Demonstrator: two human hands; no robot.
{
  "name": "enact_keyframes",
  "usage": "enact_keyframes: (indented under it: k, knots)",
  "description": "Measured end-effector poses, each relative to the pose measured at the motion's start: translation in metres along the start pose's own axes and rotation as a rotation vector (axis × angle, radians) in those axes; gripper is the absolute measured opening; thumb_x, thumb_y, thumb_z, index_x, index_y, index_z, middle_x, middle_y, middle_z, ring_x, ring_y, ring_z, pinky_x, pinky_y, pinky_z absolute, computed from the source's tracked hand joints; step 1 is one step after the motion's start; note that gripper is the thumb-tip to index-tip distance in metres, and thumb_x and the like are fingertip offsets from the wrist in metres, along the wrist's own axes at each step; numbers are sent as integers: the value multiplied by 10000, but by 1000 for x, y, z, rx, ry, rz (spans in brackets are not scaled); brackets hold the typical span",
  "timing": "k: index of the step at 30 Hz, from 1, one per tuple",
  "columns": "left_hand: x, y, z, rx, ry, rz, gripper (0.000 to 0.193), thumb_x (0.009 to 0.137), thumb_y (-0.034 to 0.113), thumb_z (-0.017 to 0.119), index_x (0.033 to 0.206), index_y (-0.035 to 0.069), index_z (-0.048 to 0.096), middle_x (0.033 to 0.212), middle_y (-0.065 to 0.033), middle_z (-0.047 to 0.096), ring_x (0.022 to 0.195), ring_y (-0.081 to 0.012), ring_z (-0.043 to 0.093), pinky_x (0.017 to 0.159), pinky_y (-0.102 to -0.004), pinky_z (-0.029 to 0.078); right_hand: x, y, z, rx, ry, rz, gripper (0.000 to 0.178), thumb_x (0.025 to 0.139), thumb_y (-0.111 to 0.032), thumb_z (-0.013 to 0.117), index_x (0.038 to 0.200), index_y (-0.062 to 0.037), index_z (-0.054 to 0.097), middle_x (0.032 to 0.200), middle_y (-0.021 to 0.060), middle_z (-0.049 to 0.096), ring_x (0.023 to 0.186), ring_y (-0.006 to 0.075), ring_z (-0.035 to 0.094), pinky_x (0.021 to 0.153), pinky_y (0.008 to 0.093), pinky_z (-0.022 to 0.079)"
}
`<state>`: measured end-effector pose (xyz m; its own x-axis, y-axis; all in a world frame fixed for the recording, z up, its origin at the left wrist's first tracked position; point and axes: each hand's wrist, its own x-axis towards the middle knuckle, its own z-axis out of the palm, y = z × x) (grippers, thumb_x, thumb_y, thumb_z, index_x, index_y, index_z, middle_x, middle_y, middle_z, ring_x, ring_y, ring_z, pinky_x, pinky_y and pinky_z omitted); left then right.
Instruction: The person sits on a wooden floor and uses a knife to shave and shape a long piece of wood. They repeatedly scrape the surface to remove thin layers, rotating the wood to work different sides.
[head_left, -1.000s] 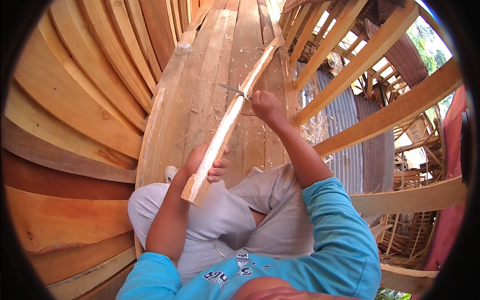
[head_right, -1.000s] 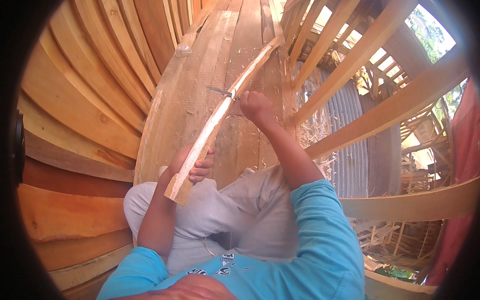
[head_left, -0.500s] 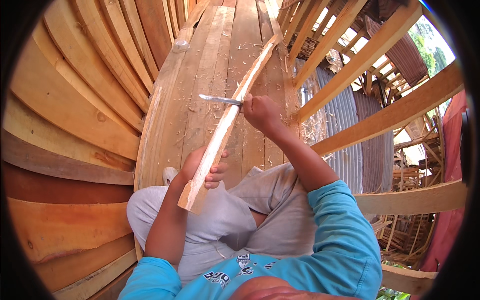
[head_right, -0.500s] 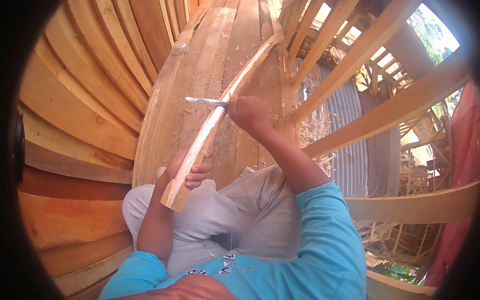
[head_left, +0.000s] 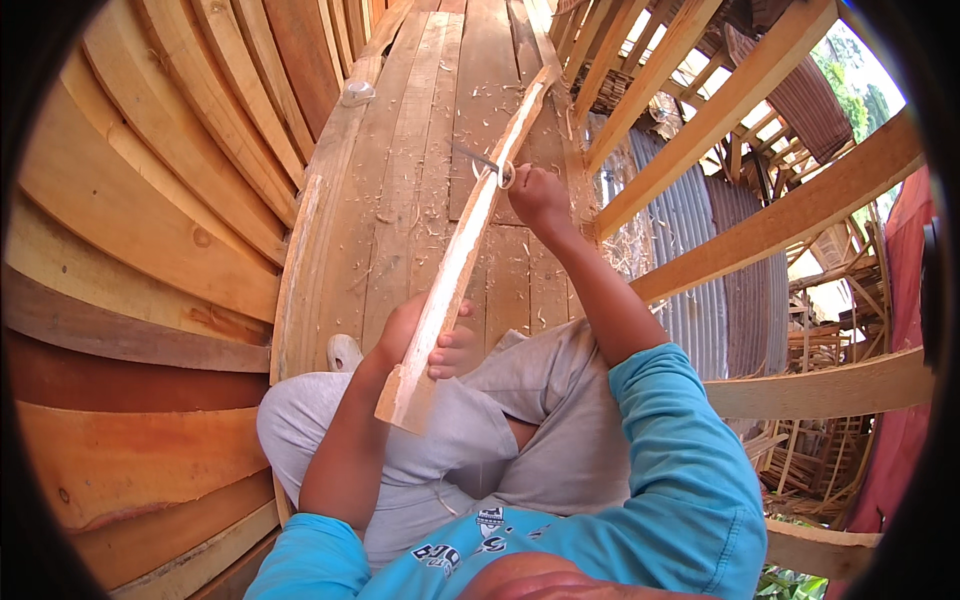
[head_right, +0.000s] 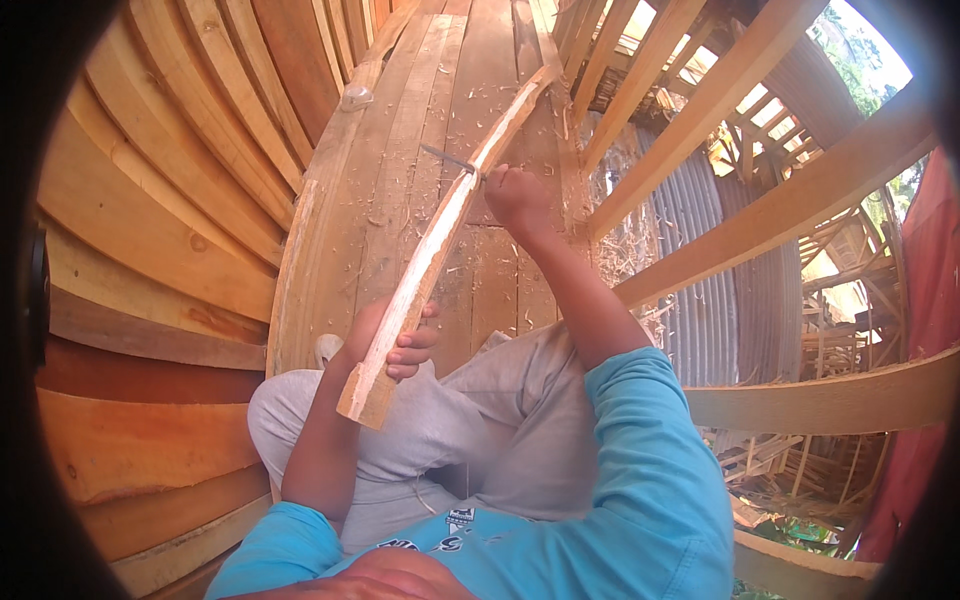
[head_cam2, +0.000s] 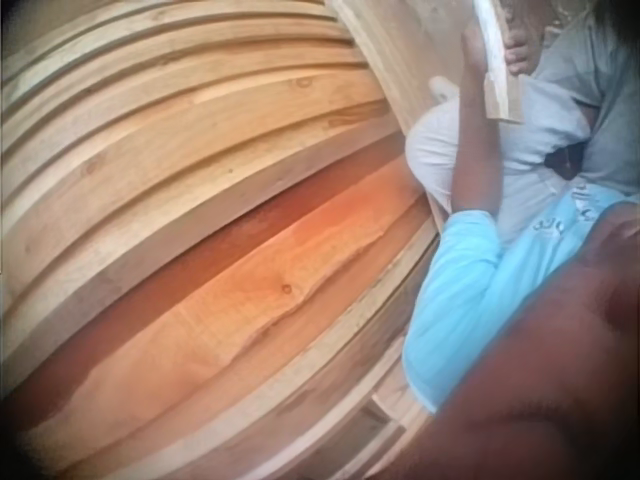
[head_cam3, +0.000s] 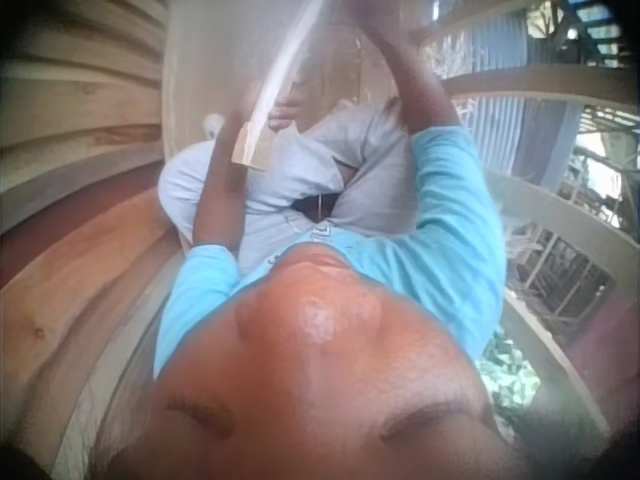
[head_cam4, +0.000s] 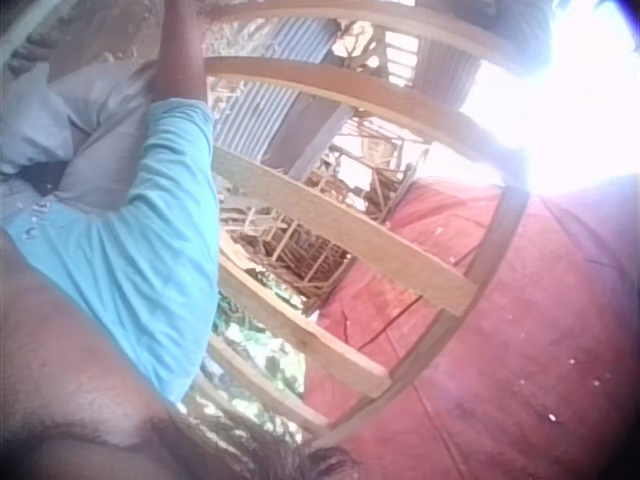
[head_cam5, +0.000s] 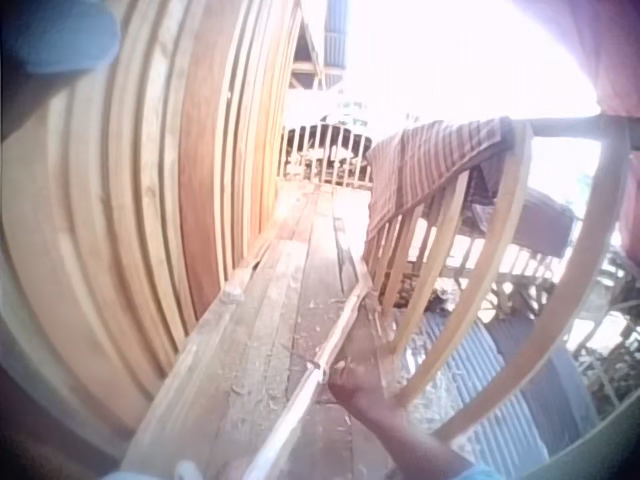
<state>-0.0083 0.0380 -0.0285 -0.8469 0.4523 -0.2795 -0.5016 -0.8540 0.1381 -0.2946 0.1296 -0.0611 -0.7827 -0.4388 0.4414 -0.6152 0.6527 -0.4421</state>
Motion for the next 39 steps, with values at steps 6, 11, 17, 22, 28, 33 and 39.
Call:
enact_keyframes:
  k: [6,11,17,22,28,33,39]
  knots:
    - [-15,-8,21,118,148,10,377,982,477,328,1000,130,474,597,-31,414,418,-162,416,382,-326,386,12,10,-20,-67,-164,-80,443,939,-308,398,695,-9,615,706,241,627,679,453,611,633,533,496]
    - [-5,-13,20,123,170,37,383,1001,472,288,988,128,455,581,-27,408,392,-139,419,335,-298,383,-6,20,6,25,-136,-139,374,935,-250,397,711,-11,578,727,258,620,697,448,611,600,543,471]
    - [-11,-13,25,191,210,20,428,988,535,304,999,137,460,590,-25,406,408,-157,414,363,-321,373,24,61,6,-60,-92,-40,528,958,-317,340,734,52,644,812,298,635,818,464,629,766,540,478]
    - [-23,-3,12,105,125,21,422,987,514,292,998,134,478,594,-38,425,413,-159,420,372,-321,376,0,10,-4,52,-252,-178,519,974,-301,355,691,40,626,749,299,620,766,488,609,711,543,481]
    - [-13,-17,35,116,239,35,386,998,468,254,973,129,435,563,-37,408,368,-140,421,298,-289,384,10,42,22,122,85,156,446,964,-274,383,654,-31,593,655,228,607,613,451,584,618,532,478]
    - [-25,-12,40,114,233,29,394,998,473,246,976,129,437,560,-35,404,371,-141,422,302,-293,388,10,31,0,116,-83,-220,515,981,-315,339,667,-7,608,691,278,600,685,498,578,691,572,464]
    - [-25,-12,36,119,257,38,380,996,463,256,984,132,442,557,-29,394,367,-136,412,299,-288,382,4,25,9,114,-185,-19,576,987,-339,321,659,34,611,741,309,610,717,509,585,717,574,466]
